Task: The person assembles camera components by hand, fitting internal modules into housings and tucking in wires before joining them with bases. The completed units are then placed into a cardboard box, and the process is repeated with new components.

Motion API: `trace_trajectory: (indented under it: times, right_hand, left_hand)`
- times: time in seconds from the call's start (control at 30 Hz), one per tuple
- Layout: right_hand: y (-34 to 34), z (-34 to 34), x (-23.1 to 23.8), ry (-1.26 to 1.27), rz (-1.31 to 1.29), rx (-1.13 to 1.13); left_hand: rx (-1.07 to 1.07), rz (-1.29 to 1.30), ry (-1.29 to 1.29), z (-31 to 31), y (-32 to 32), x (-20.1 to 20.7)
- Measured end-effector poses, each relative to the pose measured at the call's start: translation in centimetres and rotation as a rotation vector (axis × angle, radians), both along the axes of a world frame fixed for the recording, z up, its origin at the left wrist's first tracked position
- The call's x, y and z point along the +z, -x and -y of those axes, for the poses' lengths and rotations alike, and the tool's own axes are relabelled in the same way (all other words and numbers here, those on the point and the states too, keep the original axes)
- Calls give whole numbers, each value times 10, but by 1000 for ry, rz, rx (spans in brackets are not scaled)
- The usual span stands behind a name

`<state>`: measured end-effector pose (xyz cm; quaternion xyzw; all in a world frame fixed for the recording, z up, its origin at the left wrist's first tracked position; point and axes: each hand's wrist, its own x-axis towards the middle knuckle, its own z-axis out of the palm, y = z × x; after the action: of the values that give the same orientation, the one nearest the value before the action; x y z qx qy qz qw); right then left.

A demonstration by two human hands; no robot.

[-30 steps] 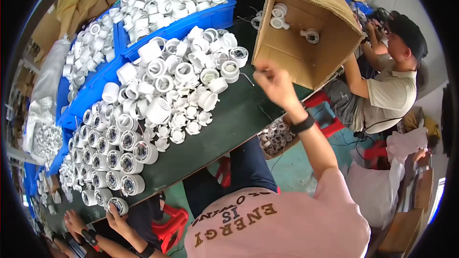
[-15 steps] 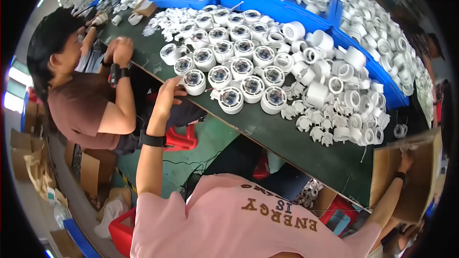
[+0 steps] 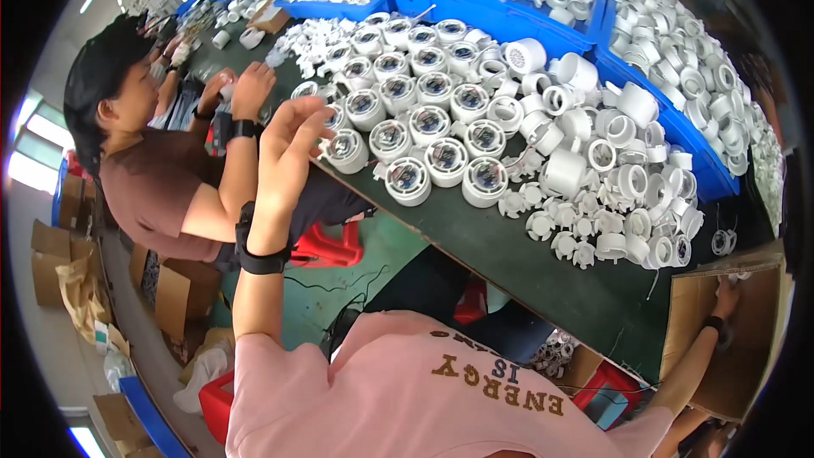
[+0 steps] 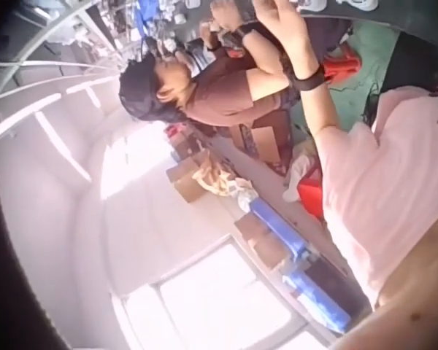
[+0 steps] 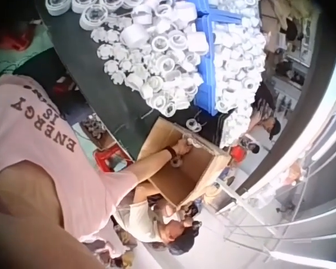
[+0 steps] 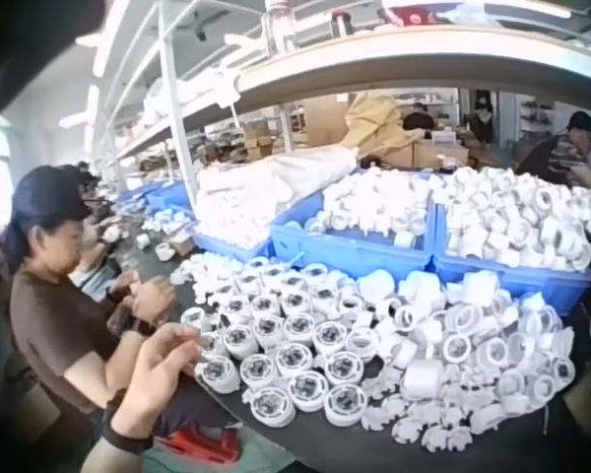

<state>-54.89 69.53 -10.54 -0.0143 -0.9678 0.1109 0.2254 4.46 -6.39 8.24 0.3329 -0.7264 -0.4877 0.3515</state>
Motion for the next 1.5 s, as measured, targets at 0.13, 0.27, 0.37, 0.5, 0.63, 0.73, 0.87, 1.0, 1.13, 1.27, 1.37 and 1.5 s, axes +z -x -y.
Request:
trace_trajectory:
  times: [0.13,0.27,0.37,0.5,0.63,0.73,0.87,1.0,1.13,1.27,1.37,1.5]
  right_hand:
    - [-26,64,3,-23,64,-63]
    - [-80,88,8,141,-170,203]
    - [-106,120,30,83,-13,74]
    - [-120,70,5,62,95,218]
    - [-148,76,10,117,287,-47]
    - [-167,75,16,137,227,-11]
    - [-178,87,19,167,203,14]
    - [-185,85,26,196,180,40]
    - [-195,92,29,251,156,84]
    - [-205,97,40,423,63,278]
    - [-214,122,57,579,-8,452]
    - [-245,185,97,368,48,175]
  left_hand:
    - [-365,-110,105,-8,91,32]
    - [-503,44,377,19,218,42]
    - [-354,259,585,110,298,22]
    - [-178,562,746,226,365,-8]
    - [-265,883,790,296,392,-24]
    - [-271,978,702,325,416,-36]
    - [-366,1101,564,329,448,-38]
    - [-436,1387,645,291,466,-40]
    - [-524,1617,719,223,454,-17]
    - [-656,1323,857,239,448,-34]
    - [-576,762,799,214,451,-7]
    - [-701,345,233,118,413,49]
